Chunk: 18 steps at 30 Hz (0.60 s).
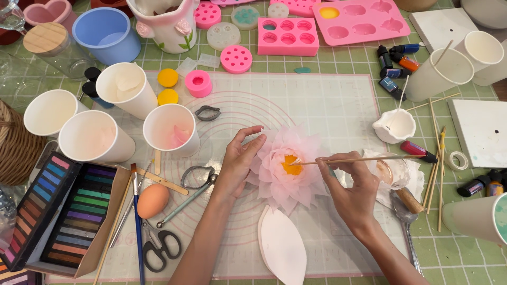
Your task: Assembling and detailing a decorative wax flower using various tools and materials.
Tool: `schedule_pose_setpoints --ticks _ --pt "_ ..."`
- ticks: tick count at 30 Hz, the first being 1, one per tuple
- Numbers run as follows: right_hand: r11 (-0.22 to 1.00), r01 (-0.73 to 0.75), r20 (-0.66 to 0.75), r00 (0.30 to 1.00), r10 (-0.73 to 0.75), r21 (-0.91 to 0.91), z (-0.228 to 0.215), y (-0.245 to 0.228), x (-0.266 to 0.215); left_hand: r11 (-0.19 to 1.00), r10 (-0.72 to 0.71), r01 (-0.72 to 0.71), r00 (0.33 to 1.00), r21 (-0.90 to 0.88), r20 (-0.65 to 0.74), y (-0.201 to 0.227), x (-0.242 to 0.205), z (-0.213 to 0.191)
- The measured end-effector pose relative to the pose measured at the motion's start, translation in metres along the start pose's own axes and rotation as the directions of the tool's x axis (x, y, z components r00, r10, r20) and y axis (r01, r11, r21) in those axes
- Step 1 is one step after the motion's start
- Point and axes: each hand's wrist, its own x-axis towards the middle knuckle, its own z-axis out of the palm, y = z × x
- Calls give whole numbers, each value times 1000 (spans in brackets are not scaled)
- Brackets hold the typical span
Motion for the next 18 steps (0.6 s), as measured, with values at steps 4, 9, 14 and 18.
schedule_pose_setpoints --ticks 4,9,14,18 --pt "1000 -4 -6 1000 4 -8 2 1 -1 1000 3 -3 1000 9 1 -2 1 -1" --pt "1000 5 -13 1000 -5 5 3 -2 -2 1000 3 -3 1000 25 -6 -3 1 -2" --pt "1000 -5 -15 1000 5 -2 0 0 -2 1000 -10 11 1000 14 -8 0 0 0" --pt "1000 -8 -20 1000 8 2 -3 0 -1 1000 -10 10 1000 17 -10 0 0 -1"
